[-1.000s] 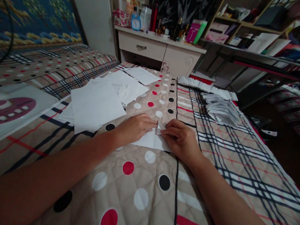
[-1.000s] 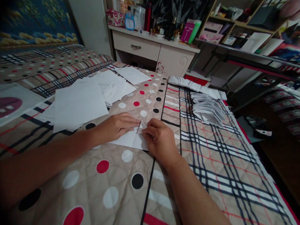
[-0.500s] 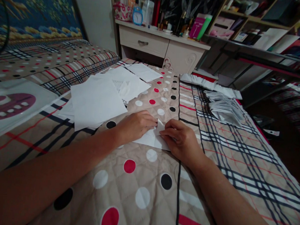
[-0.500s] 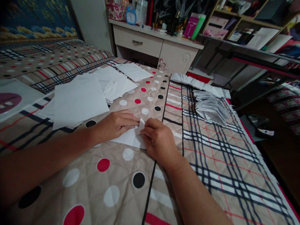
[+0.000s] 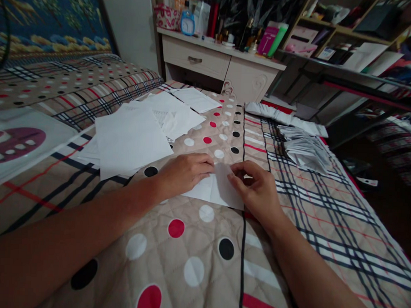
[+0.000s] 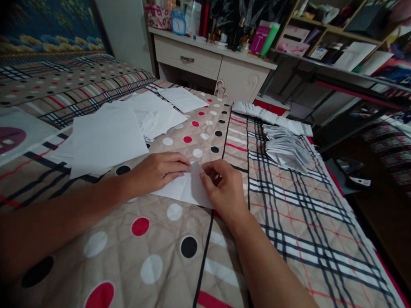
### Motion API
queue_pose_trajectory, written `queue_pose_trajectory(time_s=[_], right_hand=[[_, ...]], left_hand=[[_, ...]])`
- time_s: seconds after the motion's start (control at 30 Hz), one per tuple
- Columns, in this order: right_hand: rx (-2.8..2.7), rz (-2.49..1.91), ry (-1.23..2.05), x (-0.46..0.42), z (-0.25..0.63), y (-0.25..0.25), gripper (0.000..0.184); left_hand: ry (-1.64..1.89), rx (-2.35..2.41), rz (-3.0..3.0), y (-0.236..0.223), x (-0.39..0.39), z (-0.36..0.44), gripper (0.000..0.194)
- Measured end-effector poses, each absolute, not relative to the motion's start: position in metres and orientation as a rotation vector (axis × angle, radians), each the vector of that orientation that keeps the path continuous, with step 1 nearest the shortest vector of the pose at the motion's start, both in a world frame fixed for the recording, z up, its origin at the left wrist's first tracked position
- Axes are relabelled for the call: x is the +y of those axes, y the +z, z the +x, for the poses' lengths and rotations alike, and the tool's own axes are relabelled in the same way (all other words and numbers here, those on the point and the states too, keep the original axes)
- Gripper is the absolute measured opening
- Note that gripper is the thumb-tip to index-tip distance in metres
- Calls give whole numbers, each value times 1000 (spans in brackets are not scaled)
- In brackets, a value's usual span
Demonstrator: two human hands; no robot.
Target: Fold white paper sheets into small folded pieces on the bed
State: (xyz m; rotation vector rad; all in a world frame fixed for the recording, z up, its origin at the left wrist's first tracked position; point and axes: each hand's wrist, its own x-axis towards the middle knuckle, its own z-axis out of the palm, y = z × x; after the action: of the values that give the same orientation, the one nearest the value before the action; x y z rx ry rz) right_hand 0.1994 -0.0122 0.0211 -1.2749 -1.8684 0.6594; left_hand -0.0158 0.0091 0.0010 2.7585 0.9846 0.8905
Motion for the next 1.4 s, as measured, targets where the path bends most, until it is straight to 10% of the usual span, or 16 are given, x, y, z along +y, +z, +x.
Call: queue_pose_trajectory(time_s=[0.7, 0.93, 1.4], right_hand=[[-975, -1352, 1119, -6, 199, 19, 22], [-1446, -988, 1198, -2, 216, 27, 37], [-2320, -982, 1098, -9, 222, 48, 14]], left_hand=[[744, 1110, 3010, 20, -23, -3, 21], [1209, 878, 2565, 4, 9, -25, 33], [895, 871, 2638, 4, -8, -29, 37]])
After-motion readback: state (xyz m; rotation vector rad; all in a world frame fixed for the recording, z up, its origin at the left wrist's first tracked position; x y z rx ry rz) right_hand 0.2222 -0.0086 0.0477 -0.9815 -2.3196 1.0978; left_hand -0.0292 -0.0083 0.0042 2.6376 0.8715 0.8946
